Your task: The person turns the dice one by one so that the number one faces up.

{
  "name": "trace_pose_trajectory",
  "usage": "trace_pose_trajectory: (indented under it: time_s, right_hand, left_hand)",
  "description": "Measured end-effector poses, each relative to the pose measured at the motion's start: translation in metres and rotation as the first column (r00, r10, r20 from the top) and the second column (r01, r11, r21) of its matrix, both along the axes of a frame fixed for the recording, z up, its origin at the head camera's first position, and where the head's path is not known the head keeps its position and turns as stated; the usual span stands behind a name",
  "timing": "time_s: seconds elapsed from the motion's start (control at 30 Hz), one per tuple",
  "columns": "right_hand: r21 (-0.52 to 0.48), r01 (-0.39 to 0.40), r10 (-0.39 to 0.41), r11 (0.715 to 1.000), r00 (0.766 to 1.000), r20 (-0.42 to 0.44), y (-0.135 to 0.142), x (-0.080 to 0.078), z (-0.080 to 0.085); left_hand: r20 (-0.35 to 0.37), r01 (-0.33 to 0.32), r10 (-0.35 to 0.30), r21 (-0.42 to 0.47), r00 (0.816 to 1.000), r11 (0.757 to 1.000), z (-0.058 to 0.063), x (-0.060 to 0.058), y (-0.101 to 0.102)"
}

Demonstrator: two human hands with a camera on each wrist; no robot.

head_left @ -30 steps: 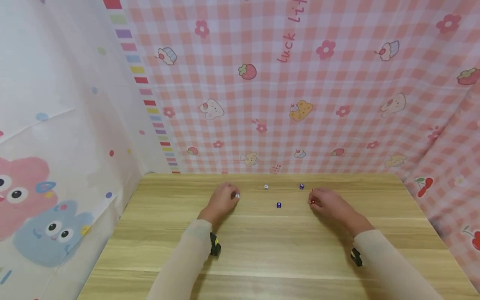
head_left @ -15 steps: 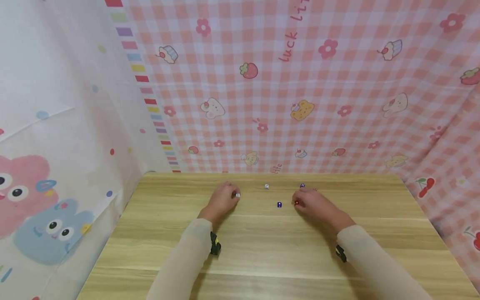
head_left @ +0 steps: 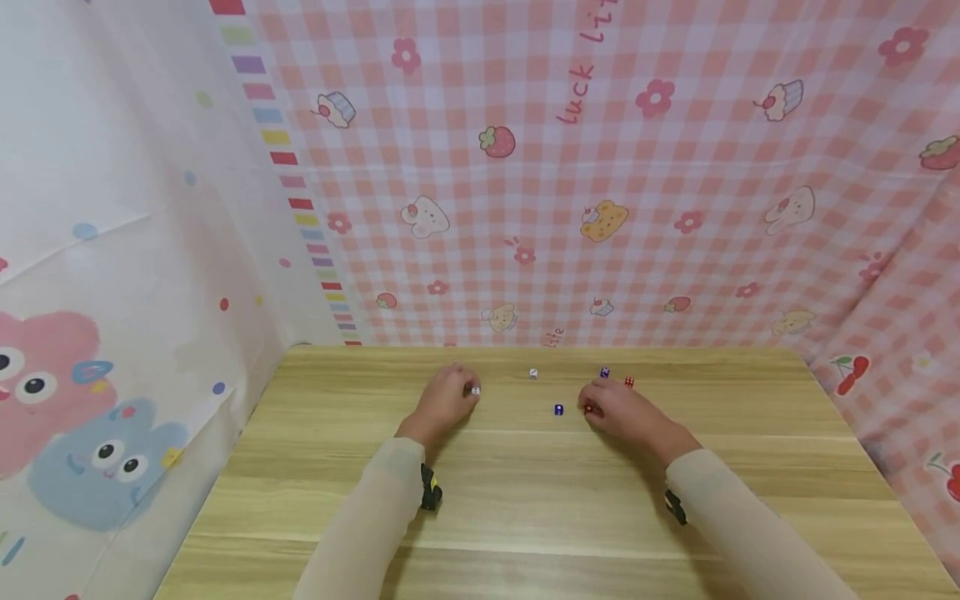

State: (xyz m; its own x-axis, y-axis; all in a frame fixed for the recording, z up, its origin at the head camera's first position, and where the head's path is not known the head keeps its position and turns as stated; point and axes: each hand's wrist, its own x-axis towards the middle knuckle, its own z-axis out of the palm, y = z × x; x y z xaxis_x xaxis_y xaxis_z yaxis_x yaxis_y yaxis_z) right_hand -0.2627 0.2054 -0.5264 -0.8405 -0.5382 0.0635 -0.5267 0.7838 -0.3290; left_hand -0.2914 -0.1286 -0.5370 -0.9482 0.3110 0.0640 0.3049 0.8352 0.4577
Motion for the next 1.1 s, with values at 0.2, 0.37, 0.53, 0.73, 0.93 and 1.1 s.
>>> trace_pose_trajectory:
  time_s: [0.2, 0.37, 0.53, 0.73, 0.93, 1.1]
  right_hand:
    - [0.005, 0.014, -0.014, 1.000, 1.000, 0.004, 0.000, 0.000, -0.003]
    - [0.001, 0.019, -0.019, 1.000, 1.000, 0.013, 0.001, 0.000, -0.004]
    - [-0.017, 0.039, -0.038, 0.999, 0.998, 0.053, 0.004, 0.004, 0.000]
    - [-0.065, 0.097, -0.094, 0.993, 0.995, 0.045, 0.013, 0.009, 0.005]
    - [-0.104, 0.114, -0.116, 0.988, 0.993, -0.019, 0.028, 0.009, 0.008]
    - [-0.105, 0.109, -0.120, 0.988, 0.988, -0.102, 0.043, 0.004, 0.004]
  left_hand:
    - [-0.002, 0.001, -0.001, -0.004, 1.000, 1.000, 0.001, 0.001, 0.000]
    - [-0.002, 0.005, -0.005, 0.009, 1.000, 1.000, 0.001, 0.001, 0.000]
    - [-0.022, 0.016, -0.016, 0.009, 1.000, 1.000, -0.002, -0.001, -0.001]
    - [-0.018, 0.017, -0.017, 0.011, 1.000, 1.000, -0.002, -0.001, -0.001]
    - [-0.022, 0.016, -0.016, 0.010, 1.000, 1.000, -0.003, -0.001, -0.001]
    - [-0.019, 0.013, -0.013, 0.004, 1.000, 1.000, -0.004, -0.001, -0.001]
